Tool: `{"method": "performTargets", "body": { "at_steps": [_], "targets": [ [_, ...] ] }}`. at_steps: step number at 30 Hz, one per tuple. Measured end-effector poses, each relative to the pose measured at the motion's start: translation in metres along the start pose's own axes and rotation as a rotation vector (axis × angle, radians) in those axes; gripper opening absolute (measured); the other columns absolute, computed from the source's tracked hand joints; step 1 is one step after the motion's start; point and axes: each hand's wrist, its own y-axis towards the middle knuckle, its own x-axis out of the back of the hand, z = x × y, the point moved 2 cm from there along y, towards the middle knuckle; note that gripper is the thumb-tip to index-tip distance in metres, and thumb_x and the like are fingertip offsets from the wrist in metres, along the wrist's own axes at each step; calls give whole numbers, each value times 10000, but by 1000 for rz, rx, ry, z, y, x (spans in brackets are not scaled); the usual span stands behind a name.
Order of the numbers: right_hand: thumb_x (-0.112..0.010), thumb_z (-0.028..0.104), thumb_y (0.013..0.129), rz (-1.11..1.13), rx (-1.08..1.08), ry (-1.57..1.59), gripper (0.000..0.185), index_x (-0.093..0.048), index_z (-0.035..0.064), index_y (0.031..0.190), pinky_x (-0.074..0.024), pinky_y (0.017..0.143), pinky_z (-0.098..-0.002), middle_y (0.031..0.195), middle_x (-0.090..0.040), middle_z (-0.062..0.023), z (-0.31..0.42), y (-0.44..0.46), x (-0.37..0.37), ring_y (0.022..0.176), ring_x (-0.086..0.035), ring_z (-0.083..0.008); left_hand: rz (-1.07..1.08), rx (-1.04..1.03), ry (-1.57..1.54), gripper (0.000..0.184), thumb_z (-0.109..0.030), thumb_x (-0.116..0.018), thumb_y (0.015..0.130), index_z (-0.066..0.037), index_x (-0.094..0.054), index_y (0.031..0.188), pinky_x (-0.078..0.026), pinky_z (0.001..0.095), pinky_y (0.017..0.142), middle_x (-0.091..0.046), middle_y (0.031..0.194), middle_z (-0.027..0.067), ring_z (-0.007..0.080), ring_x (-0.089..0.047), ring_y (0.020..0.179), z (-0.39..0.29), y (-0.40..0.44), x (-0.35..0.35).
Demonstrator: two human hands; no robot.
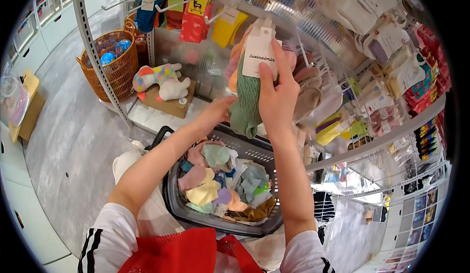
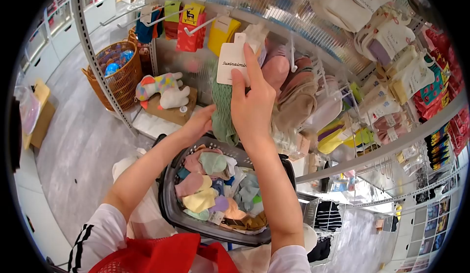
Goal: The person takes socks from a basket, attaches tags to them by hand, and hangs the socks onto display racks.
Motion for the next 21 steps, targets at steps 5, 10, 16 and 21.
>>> {"method": "performTargets", "body": {
  "at_steps": [5,10,16,21],
  "targets": [
    [-521,74,839,-33,-149,-14,404,-432,-43,1216,-441,761,-287,1073,-569,-213,4,-2,-13,827,-589,-204,64,103,-136,379,-267,-398,907,-14,-454,1183,-415,275,856,-542,1123,68,130,-537,981,-12,-7,-14],
    [-505,87,860,-68,-175,143,373,-445,-56,1199,-416,813,-268,1108,-563,-178,-13,-13,-25,917,-552,-171,70,181,-307,378,-282,-448,884,-27,-472,1162,-453,279,778,-571,1065,59,120,-568,901,16,-2,-7],
    [-498,76,872,-93,-241,202,342,-471,-59,1185,-372,869,-231,1154,-523,-104,2,-10,-19,1015,-494,-130,115,177,-357,390,-281,-481,868,-32,-467,1169,-458,270,770,-574,1061,61,118,-571,899,26,6,-1],
    [-515,89,868,-83,-252,217,334,-490,-64,1163,-364,880,-231,1142,-523,-110,8,-4,-15,1007,-494,-129,134,117,-268,424,-304,-445,878,-30,-442,1201,-427,265,834,-547,1122,61,118,-544,972,18,3,-6]
  ]
}}
